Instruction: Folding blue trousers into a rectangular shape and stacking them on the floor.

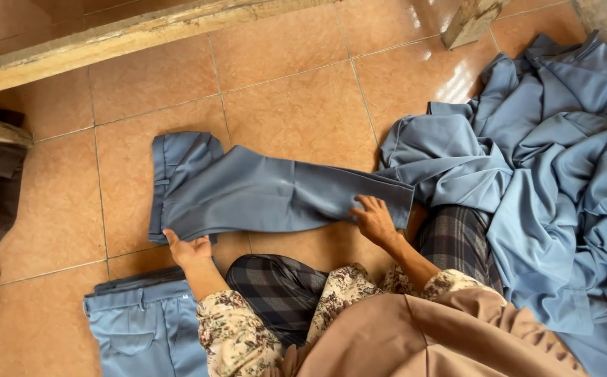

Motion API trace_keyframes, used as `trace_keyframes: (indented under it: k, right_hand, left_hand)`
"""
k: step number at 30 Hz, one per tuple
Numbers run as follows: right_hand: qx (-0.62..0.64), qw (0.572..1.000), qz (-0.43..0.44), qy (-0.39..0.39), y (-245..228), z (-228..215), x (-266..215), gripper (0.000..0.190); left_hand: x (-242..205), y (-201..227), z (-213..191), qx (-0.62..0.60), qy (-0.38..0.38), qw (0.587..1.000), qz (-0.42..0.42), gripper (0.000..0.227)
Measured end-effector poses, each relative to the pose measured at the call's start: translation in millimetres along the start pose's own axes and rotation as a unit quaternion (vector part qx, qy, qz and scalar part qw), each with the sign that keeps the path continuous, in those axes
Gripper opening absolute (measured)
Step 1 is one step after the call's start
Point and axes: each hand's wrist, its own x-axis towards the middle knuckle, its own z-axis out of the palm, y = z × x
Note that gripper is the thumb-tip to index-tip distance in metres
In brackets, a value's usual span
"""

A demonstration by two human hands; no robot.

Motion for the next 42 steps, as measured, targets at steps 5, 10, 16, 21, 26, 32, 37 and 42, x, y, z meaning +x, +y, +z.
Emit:
trace_keyframes:
  k: [5,10,16,21,26,32,37,42]
  right_hand:
    - [0.031,0.980,0.137,0.144,28,-12,-36,0.035]
    - [0.213,0.831,0.510,0.056,56,6,-75,0.085]
    - [0.097,0.895,0.432,-0.044,58,29,-82,0.036]
    - [0.015,0.969,0.239,0.056,36,-20,-3,0.022]
    - [0.034,0.959,0.259,0.110,50,-61,52,0.019]
    - [0.106,0.963,0.208,0.135,29,-108,67,0.014]
    - [0.325,0.893,0.295,0.103,2,-133,74,0.012]
    - [0.488,0.719,0.480,0.118,84,-50,25,0.016]
  left_hand:
    - [1,-3,-23,0.061,0.084,0.994,-0.041,0.075]
    - [37,-63,-54,0.210,0.189,0.959,-0.021,0.104]
    - [19,-90,-41,0.390,0.199,0.899,-0.001,0.096]
    - [-40,-81,-2,0.292,0.175,0.940,-0.012,0.089]
    - [-79,-67,15,0.289,0.147,0.946,0.000,0.073]
    - [-68,-69,10,0.266,0.160,0.951,0.000,0.070]
    - [-40,-74,-9,0.271,0.167,0.948,-0.010,0.073]
    - [-28,-74,-20,0.288,0.155,0.945,-0.014,0.061]
